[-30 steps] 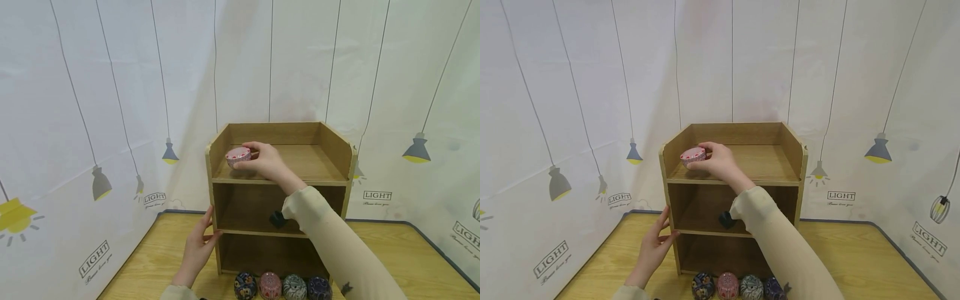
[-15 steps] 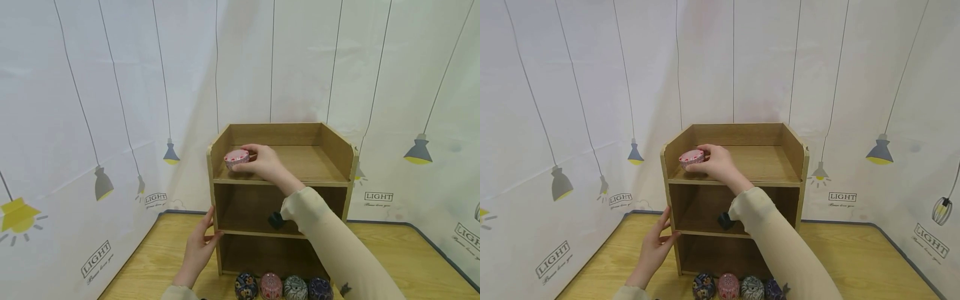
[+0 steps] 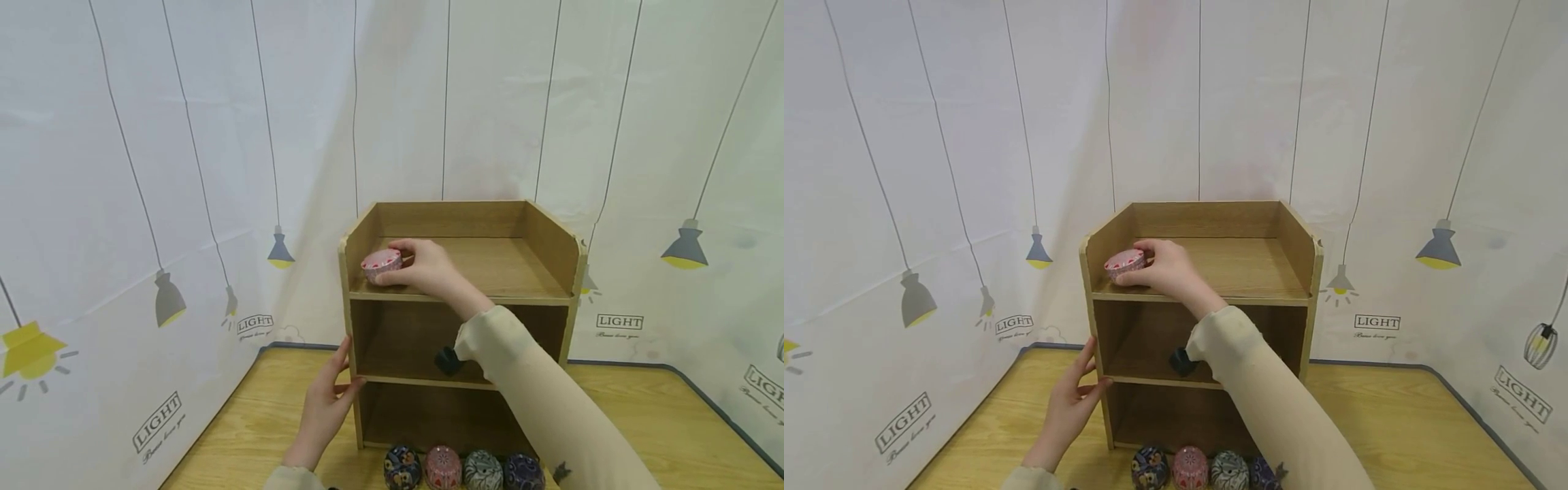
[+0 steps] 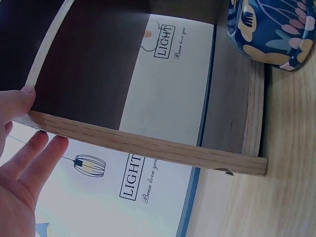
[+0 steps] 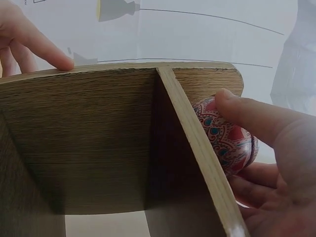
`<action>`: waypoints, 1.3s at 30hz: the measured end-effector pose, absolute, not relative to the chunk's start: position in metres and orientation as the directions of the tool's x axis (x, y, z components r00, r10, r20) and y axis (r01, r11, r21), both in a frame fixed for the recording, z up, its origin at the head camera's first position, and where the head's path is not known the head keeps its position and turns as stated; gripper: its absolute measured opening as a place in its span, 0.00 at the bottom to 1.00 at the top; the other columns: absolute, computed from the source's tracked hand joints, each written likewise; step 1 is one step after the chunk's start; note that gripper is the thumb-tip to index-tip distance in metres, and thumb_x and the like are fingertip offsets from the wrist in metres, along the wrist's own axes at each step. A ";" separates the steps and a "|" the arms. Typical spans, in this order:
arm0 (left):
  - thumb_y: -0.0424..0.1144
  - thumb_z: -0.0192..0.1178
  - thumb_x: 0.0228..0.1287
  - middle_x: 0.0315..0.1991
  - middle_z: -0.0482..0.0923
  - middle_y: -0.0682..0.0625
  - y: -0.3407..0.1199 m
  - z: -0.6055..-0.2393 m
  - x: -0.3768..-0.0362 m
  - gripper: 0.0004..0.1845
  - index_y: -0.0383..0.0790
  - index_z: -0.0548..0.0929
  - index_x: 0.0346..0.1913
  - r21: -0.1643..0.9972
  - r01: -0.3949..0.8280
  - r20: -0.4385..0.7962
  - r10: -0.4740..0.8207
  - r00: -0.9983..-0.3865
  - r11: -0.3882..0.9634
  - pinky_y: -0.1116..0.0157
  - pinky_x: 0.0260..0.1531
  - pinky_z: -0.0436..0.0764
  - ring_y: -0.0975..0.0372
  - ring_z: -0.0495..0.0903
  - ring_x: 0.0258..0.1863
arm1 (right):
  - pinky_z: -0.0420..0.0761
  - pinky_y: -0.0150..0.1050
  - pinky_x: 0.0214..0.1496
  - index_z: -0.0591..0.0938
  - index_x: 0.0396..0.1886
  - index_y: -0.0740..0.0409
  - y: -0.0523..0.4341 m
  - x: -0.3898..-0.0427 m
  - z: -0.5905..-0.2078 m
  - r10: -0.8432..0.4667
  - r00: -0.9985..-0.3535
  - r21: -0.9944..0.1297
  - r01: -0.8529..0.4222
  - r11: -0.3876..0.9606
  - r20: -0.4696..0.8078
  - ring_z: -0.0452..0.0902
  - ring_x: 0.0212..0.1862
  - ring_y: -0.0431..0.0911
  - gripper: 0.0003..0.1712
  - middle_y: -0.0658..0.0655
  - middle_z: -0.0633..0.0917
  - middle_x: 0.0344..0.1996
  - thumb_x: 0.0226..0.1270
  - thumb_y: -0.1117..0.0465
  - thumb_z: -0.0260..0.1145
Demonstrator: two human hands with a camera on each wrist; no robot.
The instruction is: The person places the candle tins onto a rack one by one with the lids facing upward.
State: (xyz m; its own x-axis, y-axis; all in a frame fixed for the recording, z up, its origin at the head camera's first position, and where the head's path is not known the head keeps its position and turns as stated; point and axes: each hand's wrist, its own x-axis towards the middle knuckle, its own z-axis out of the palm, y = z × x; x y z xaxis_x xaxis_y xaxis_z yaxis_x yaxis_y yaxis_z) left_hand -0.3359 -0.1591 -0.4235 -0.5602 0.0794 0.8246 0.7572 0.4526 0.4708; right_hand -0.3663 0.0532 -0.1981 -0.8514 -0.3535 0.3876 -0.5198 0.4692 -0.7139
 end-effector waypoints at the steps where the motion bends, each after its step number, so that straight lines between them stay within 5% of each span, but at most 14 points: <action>1: 0.24 0.68 0.55 0.63 0.73 0.40 -0.159 -0.424 -0.336 0.42 0.44 0.64 0.73 0.471 0.757 0.825 0.079 -0.560 0.452 0.68 0.31 0.85 0.47 0.79 0.50 | 0.80 0.41 0.50 0.74 0.65 0.60 0.053 -0.366 -0.198 -0.356 -0.851 -0.715 -0.519 0.469 0.385 0.78 0.50 0.48 0.43 0.57 0.83 0.49 0.50 0.52 0.79; 39: 0.23 0.68 0.55 0.65 0.71 0.43 -0.156 -0.424 -0.335 0.43 0.46 0.65 0.73 0.470 0.754 0.826 0.072 -0.559 0.459 0.63 0.30 0.86 0.47 0.80 0.50 | 0.81 0.42 0.50 0.72 0.67 0.61 0.045 -0.365 -0.200 -0.371 -0.857 -0.678 -0.511 0.528 0.358 0.78 0.52 0.50 0.44 0.58 0.81 0.54 0.53 0.49 0.77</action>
